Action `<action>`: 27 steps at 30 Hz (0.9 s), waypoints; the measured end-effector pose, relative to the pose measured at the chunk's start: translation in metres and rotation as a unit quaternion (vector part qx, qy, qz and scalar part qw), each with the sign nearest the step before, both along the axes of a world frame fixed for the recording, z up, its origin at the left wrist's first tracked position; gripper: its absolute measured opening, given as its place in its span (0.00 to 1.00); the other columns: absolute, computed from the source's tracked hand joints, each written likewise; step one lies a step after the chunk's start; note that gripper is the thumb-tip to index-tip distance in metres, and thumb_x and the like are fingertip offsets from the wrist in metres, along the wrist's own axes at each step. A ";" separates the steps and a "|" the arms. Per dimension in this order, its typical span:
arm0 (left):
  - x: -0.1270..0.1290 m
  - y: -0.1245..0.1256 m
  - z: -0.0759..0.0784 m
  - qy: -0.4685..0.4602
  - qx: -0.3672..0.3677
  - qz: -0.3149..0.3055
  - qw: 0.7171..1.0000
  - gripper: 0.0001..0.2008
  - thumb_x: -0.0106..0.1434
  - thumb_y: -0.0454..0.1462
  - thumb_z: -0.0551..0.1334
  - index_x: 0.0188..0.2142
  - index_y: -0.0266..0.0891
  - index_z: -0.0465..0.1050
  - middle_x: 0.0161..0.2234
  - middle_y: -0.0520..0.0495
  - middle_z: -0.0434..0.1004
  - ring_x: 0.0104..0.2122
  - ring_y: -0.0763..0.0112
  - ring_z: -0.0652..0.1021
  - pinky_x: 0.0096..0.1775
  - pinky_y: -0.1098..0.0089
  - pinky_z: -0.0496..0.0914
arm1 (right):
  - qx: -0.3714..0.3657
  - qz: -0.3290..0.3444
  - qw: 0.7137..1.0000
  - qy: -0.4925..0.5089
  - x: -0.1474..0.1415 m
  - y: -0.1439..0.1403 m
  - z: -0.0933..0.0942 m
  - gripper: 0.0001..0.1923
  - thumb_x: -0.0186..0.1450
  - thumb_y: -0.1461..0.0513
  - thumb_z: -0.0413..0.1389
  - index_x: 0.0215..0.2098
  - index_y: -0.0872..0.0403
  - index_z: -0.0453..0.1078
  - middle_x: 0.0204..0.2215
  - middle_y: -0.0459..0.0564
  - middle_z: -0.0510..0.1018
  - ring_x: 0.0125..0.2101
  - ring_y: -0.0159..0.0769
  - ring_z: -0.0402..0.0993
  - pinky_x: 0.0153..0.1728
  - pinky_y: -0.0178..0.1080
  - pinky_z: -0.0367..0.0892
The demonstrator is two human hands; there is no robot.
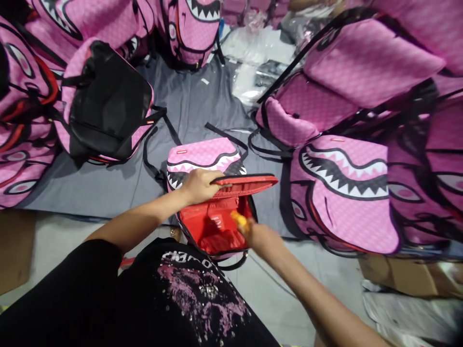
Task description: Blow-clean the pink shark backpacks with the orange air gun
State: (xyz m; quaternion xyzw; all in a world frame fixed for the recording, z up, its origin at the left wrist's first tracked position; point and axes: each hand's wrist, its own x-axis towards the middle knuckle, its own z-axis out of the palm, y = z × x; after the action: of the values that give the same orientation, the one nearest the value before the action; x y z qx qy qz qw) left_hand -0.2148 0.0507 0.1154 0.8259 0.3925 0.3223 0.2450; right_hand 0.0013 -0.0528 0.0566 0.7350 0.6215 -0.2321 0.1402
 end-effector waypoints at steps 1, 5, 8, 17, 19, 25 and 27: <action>0.002 -0.004 0.002 0.010 0.001 -0.004 1.000 0.09 0.62 0.37 0.59 0.34 0.38 0.80 0.26 0.48 0.79 0.24 0.71 0.75 0.28 0.72 0.61 | 0.034 -0.032 0.998 -0.041 0.004 0.015 0.004 0.22 0.71 0.48 0.48 0.49 0.57 0.69 0.33 0.59 0.80 0.37 0.47 0.79 0.39 0.43 0.68; 0.000 -0.016 0.006 0.033 0.017 0.049 0.998 0.08 0.61 0.35 0.61 0.34 0.39 0.80 0.26 0.49 0.80 0.25 0.70 0.75 0.29 0.72 0.60 | 0.042 -0.068 0.994 -0.077 0.005 0.063 0.004 0.21 0.74 0.57 0.40 0.54 0.62 0.64 0.41 0.66 0.79 0.45 0.51 0.78 0.43 0.44 0.69; -0.010 -0.014 0.003 0.019 0.024 0.143 0.989 0.08 0.63 0.37 0.61 0.34 0.38 0.80 0.25 0.47 0.79 0.24 0.70 0.75 0.28 0.71 0.58 | 0.011 -0.083 0.994 -0.070 0.010 0.039 -0.006 0.22 0.73 0.54 0.42 0.49 0.62 0.68 0.42 0.67 0.78 0.46 0.51 0.78 0.45 0.44 0.70; 0.004 -0.008 -0.004 -0.024 0.011 0.095 0.995 0.06 0.60 0.34 0.62 0.28 0.38 0.77 0.21 0.51 0.75 0.20 0.74 0.70 0.27 0.72 0.56 | -0.059 -0.400 0.828 0.388 0.025 -0.051 -0.041 0.17 0.65 0.49 0.56 0.32 0.52 0.61 0.09 0.41 0.64 0.07 0.33 0.60 0.10 0.32 0.52; 0.011 -0.009 -0.004 -0.039 0.026 0.067 0.997 0.07 0.60 0.33 0.62 0.26 0.38 0.76 0.20 0.52 0.73 0.20 0.75 0.69 0.26 0.73 0.56 | -0.022 -0.423 0.783 0.456 0.005 -0.032 -0.061 0.21 0.64 0.44 0.56 0.31 0.51 0.59 0.10 0.41 0.64 0.09 0.32 0.61 0.11 0.32 0.54; 0.013 0.000 -0.014 -0.081 0.059 0.024 0.995 0.11 0.62 0.39 0.62 0.26 0.36 0.76 0.20 0.53 0.72 0.21 0.77 0.68 0.27 0.75 0.60 | -0.013 -0.396 0.627 0.670 -0.048 -0.019 -0.107 0.32 0.59 0.32 0.47 0.33 0.51 0.62 0.12 0.33 0.48 0.10 0.24 0.44 0.13 0.30 0.52; 0.008 0.006 -0.018 -0.096 0.072 0.030 0.992 0.12 0.63 0.41 0.62 0.27 0.36 0.76 0.21 0.53 0.72 0.21 0.78 0.69 0.27 0.76 0.61 | -0.043 -0.368 0.546 0.751 -0.047 -0.030 -0.114 0.31 0.56 0.34 0.55 0.35 0.52 0.65 0.12 0.31 0.46 0.11 0.22 0.37 0.12 0.29 0.47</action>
State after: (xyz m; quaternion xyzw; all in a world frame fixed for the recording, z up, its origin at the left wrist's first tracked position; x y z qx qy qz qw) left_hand -0.2064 0.0563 0.0978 0.7944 0.3673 0.4350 0.2118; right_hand -0.0459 -0.0828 -0.0578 0.4500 0.1642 -0.7574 -0.4438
